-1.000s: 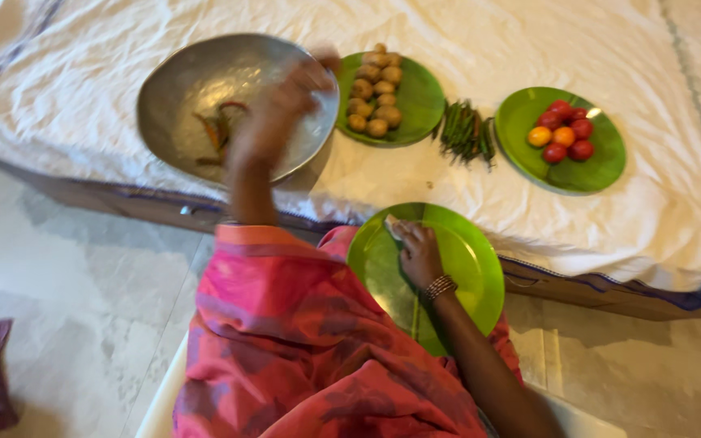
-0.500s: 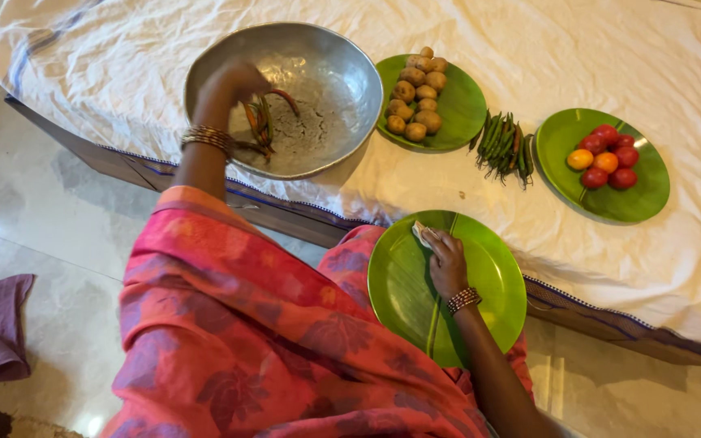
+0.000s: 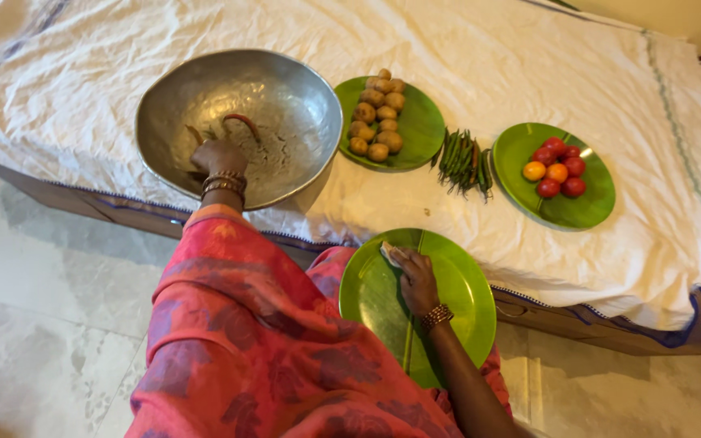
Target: The person sits on a chair and peels green chilies one by one using a small knife over a green plate. The person places the peeled chilies into a large metal bowl. Other vegetables, including potatoes and tomatoes, are arranged on banana leaves on the bed.
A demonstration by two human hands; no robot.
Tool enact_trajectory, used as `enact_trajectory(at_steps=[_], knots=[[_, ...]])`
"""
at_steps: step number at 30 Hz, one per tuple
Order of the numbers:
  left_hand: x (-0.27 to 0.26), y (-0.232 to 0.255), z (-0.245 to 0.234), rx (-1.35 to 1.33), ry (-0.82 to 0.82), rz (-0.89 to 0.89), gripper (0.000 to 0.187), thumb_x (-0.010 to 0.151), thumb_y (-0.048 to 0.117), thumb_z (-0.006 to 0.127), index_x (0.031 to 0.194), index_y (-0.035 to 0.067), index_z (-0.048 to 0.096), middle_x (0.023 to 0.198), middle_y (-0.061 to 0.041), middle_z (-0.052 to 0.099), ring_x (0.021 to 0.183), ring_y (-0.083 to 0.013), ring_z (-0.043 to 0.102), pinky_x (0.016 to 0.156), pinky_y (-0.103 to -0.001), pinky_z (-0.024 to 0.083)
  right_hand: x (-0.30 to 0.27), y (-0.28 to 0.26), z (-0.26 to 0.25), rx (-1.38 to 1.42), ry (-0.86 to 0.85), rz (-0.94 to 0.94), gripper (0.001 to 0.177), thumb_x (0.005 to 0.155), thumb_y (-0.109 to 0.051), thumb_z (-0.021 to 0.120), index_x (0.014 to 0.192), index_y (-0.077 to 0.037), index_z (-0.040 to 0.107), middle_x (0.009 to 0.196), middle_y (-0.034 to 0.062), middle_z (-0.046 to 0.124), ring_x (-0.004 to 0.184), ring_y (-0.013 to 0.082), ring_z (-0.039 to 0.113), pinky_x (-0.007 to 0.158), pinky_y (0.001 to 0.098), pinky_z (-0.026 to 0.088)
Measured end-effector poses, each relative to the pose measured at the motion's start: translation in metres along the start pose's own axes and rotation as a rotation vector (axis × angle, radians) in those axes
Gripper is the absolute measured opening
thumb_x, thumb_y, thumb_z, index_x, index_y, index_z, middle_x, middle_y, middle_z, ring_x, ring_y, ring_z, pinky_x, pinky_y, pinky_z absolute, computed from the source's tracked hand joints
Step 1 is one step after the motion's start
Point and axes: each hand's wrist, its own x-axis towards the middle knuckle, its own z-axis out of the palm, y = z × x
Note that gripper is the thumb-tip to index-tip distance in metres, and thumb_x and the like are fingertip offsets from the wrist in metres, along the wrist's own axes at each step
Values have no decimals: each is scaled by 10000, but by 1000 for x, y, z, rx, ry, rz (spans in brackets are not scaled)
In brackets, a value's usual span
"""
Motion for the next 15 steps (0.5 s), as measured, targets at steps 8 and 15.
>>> enact_trajectory(at_steps=[8, 15], knots=[[-53, -3, -73, -338, 189, 23, 584, 945, 587, 626, 1286, 113, 645, 1322, -173, 620, 1267, -364, 540, 985, -542, 420, -1, 8, 3, 70, 25, 74, 587, 758, 124, 555, 1277, -111, 699, 1290, 147, 656, 1202, 357, 575, 1059, 410, 464], [-168, 44, -101, -1533, -58, 528, 210, 1011, 208, 547, 1178, 104, 623, 940, -50, 750, 851, -137, 717, 719, -288, 546, -17, 13, -5, 491, 259, 381, 437, 902, 86, 533, 1300, -24, 678, 1321, 132, 682, 1237, 230, 628, 1062, 328, 470]])
